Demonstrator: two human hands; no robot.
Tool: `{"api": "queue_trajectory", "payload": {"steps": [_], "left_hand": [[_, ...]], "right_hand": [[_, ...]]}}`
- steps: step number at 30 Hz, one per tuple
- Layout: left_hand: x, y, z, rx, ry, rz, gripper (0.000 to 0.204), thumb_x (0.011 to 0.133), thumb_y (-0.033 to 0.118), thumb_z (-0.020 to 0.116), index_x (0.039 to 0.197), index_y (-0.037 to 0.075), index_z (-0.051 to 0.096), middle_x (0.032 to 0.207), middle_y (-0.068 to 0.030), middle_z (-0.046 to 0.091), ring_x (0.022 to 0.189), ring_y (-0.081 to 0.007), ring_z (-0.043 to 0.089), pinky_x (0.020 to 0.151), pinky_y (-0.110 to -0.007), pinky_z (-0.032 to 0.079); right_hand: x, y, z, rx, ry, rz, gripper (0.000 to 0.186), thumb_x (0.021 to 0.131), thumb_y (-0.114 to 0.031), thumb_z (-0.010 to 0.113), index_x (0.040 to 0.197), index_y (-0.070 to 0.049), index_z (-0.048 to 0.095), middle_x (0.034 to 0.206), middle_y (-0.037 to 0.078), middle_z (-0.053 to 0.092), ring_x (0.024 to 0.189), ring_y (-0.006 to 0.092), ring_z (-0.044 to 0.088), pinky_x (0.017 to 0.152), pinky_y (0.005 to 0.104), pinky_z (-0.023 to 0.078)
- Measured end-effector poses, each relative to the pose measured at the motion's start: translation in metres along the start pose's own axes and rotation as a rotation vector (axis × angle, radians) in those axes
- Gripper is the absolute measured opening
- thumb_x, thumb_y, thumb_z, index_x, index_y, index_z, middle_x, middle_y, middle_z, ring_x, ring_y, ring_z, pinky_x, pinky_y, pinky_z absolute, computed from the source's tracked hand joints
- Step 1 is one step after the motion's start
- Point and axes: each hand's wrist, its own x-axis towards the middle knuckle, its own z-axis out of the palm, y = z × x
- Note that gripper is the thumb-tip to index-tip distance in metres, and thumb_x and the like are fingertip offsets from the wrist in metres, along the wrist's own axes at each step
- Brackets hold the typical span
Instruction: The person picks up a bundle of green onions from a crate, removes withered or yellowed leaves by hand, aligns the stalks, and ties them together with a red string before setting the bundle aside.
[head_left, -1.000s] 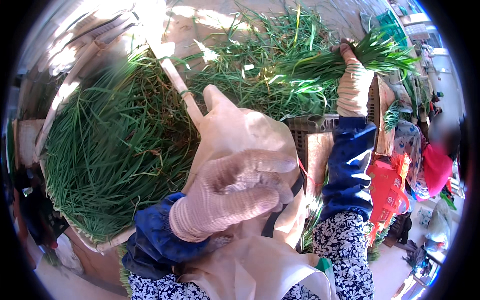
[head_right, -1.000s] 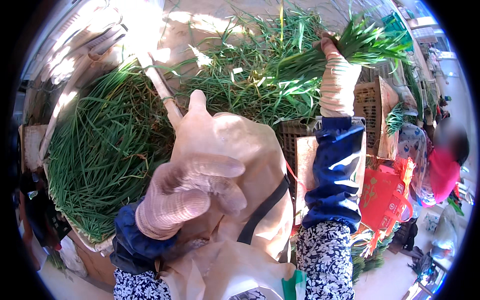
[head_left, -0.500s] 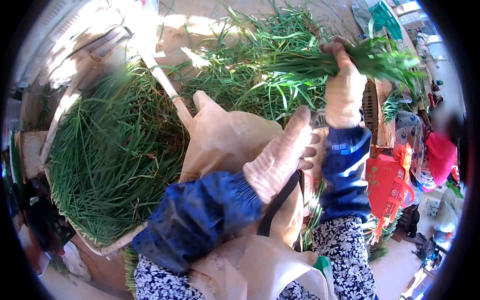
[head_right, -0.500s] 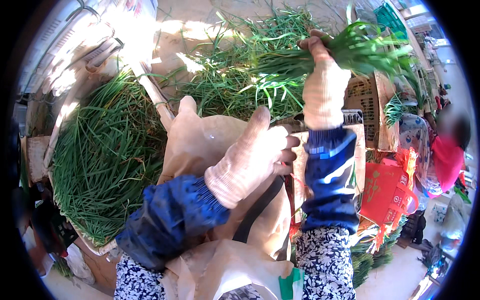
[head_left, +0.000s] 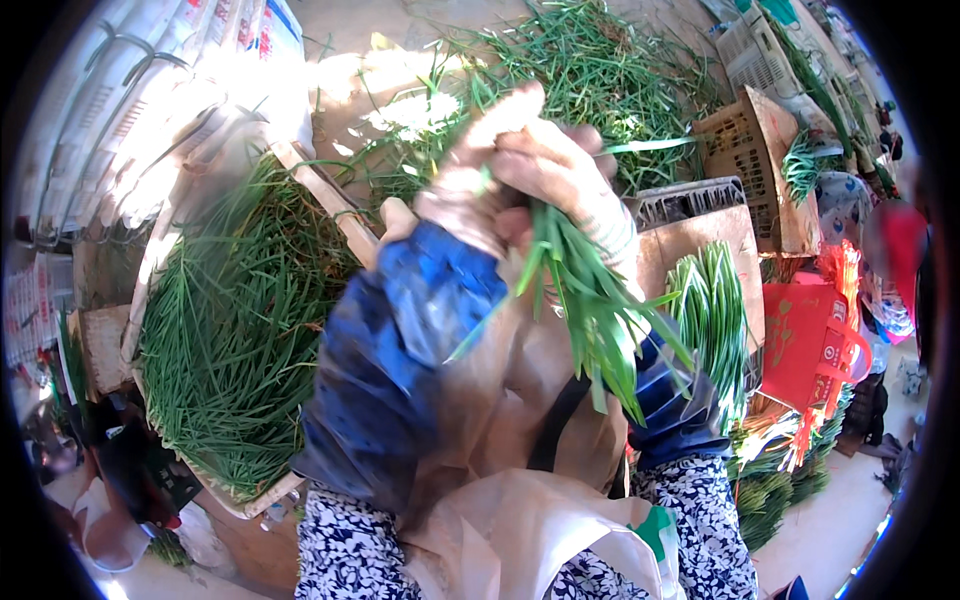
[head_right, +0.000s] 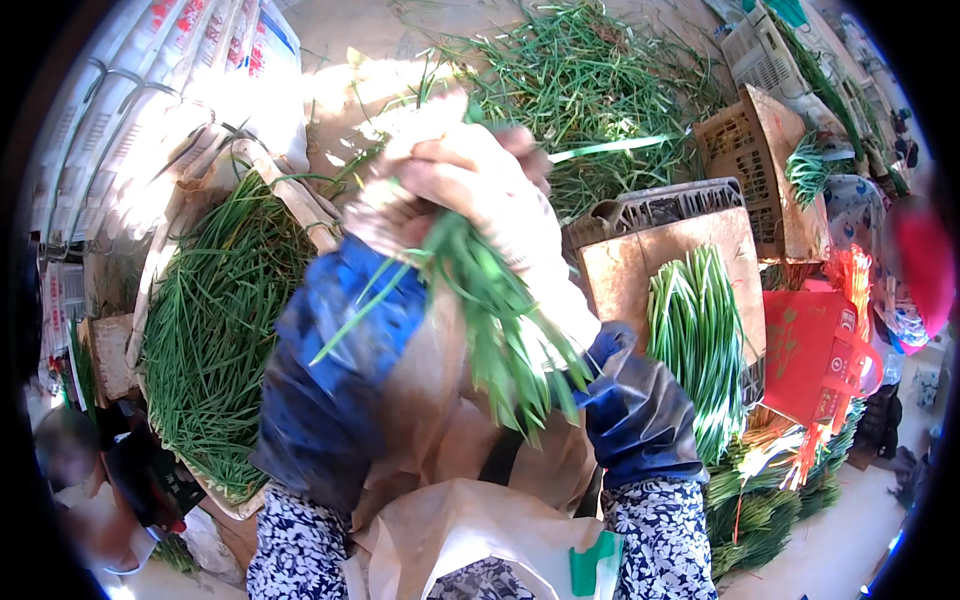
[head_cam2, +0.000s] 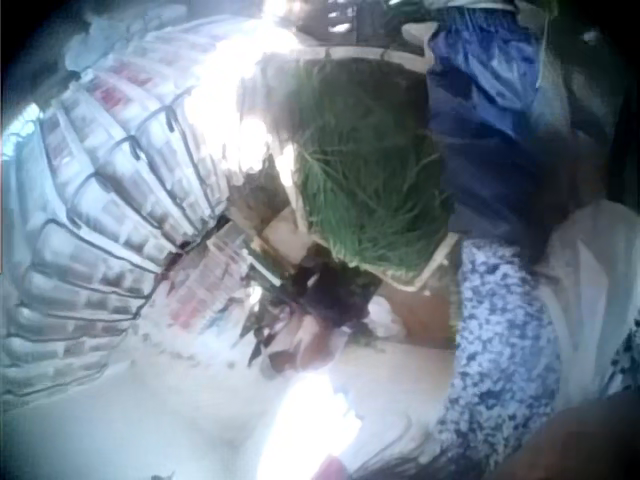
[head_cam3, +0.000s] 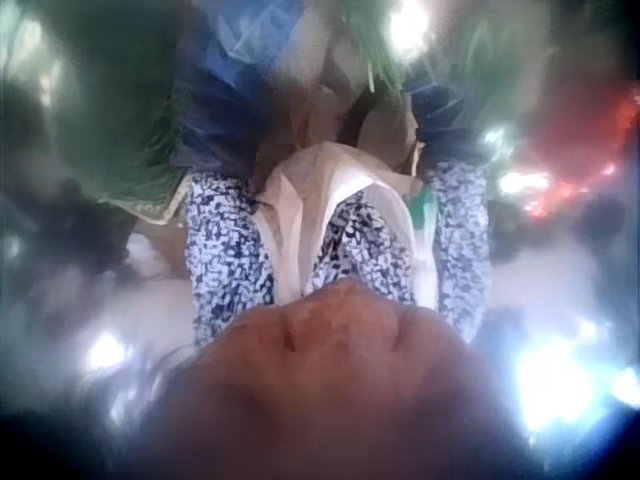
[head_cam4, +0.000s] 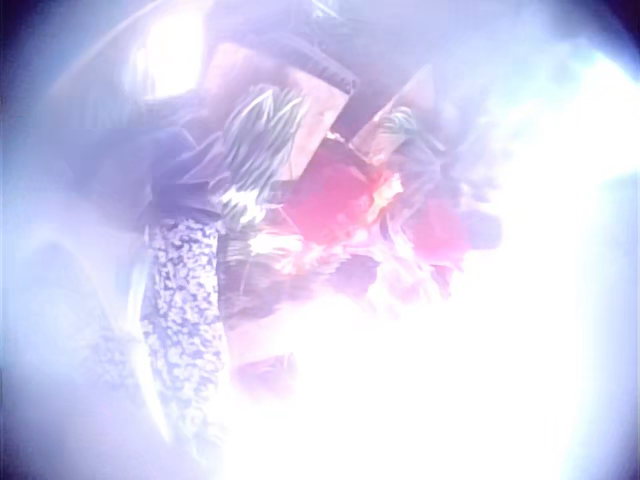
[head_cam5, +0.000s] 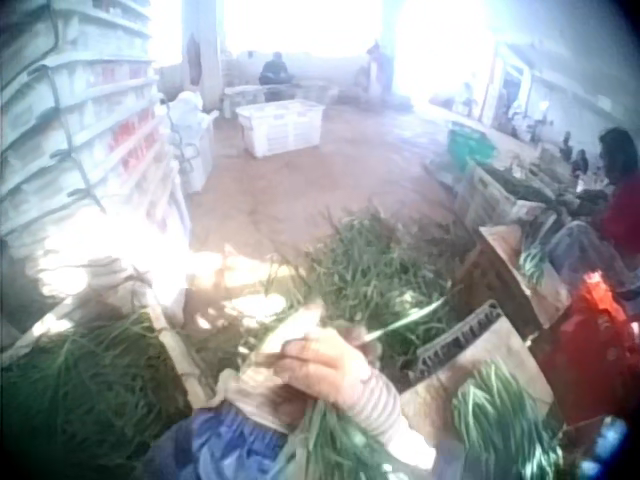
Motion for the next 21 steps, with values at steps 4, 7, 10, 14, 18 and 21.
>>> {"api": "queue_trajectory", "payload": {"steps": [4,7,10,14,18,21], "left_hand": [[0.034,0.068,-0.033,0.504,0.111,0.297,0.028,0.092,0.023,0.06,0.098,-0.004,0.062,0.086,-0.0146,0.064,0.082,-0.0287,0.065,0.075,-0.043,0.058],[0.02,0.112,-0.067,0.472,0.083,0.228,0.019,0.09,0.019,0.062,0.092,0.0,0.064,0.072,-0.0046,0.059,0.07,-0.0172,0.062,0.066,-0.036,0.056],[-0.003,0.116,-0.107,0.721,0.566,0.234,0.028,0.085,0.024,0.069,0.105,0.004,0.065,0.072,-0.0004,0.059,0.056,-0.0124,0.055,0.063,-0.035,0.056],[-0.002,0.104,-0.143,0.662,0.598,0.274,0.035,0.081,0.02,0.069,0.111,0.003,0.064,0.073,-0.0007,0.061,0.054,-0.012,0.055,0.06,-0.034,0.054],[0.003,0.1,-0.141,0.629,0.588,0.327,0.053,0.081,0.025,0.069,0.121,-0.007,0.058,0.073,-0.0001,0.059,0.054,-0.012,0.052,0.061,-0.033,0.052],[-0.007,0.106,-0.138,0.535,0.534,0.356,0.059,0.091,0.027,0.063,0.133,-0.01,0.044,0.076,0.0025,0.048,0.056,-0.0087,0.043,0.062,-0.028,0.04]], "right_hand": [[0.021,0.028,-0.024,-0.094,-0.121,0.163,0.044,0.083,-0.001,0.068,0.126,-0.006,0.061,0.126,0.012,0.062,0.121,0.026,0.056,0.101,0.0374,0.045],[0.036,0.069,-0.031,-0.141,0.084,0.468,0.04,0.087,-0.004,0.065,0.126,-0.006,0.061,0.119,0.008,0.065,0.111,0.0194,0.06,0.095,0.0338,0.049],[0.029,0.177,-0.026,-0.383,-0.109,0.857,0.032,0.088,-0.009,0.063,0.119,-0.006,0.065,0.107,0.008,0.069,0.096,0.018,0.062,0.087,0.0312,0.05],[-0.028,0.282,-0.012,-0.477,-0.545,0.932,0.031,0.086,-0.012,0.061,0.116,-0.008,0.067,0.101,0.009,0.07,0.092,0.0213,0.064,0.085,0.0345,0.049],[-0.08,0.344,0.01,-0.684,-0.759,0.978,0.035,0.086,-0.013,0.059,0.121,-0.01,0.065,0.101,0.017,0.07,0.095,0.0307,0.066,0.087,0.0366,0.05],[-0.105,0.37,0.029,-0.968,-0.939,1.008,0.033,0.088,-0.023,0.062,0.117,-0.007,0.061,0.108,0.019,0.067,0.109,0.0361,0.062,0.092,0.0435,0.05]]}}
